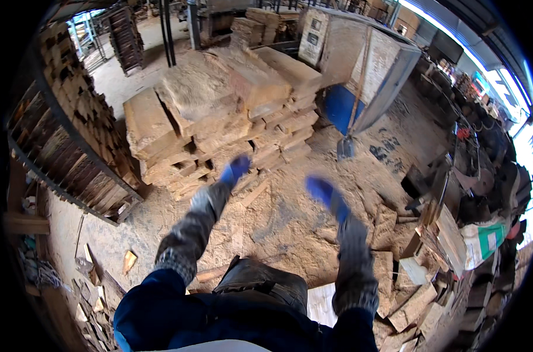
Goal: The person picks up wooden planks from a large pile on the floor and stacks them onto a growing pile nearby. The person wears blue gloves and handles the wood by hand, moving pieces one at a time or in small groups to organize the lumber.
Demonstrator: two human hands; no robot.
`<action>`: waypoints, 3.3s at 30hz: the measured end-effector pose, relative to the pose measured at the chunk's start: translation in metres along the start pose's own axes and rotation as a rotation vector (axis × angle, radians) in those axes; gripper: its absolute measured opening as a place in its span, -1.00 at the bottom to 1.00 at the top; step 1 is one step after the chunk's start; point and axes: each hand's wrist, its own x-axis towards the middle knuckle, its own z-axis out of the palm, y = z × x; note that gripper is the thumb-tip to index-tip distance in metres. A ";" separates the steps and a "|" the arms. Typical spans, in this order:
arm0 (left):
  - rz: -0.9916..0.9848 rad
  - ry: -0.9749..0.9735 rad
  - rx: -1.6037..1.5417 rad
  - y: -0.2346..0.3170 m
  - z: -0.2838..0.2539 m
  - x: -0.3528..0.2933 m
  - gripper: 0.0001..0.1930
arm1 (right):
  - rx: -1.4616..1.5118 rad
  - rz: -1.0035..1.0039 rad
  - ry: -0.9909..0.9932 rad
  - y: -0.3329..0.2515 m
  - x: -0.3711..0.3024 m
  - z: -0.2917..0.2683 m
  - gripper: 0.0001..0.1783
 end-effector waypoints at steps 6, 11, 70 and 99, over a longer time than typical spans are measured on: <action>0.138 -1.033 0.703 -0.235 -0.041 -0.238 -0.57 | 0.343 0.956 0.363 0.276 -0.349 0.035 -0.67; -0.898 -1.113 1.056 -0.258 -0.017 -0.312 -0.41 | 0.758 1.255 0.825 0.335 -0.599 0.089 -0.72; -1.717 -1.508 0.587 -0.564 0.427 -0.671 -0.17 | 1.840 0.344 1.932 0.609 -0.734 0.178 -0.24; -1.293 0.483 -0.829 -0.041 -0.095 -0.510 -0.46 | 0.591 1.263 -0.148 0.234 -0.269 0.173 -0.37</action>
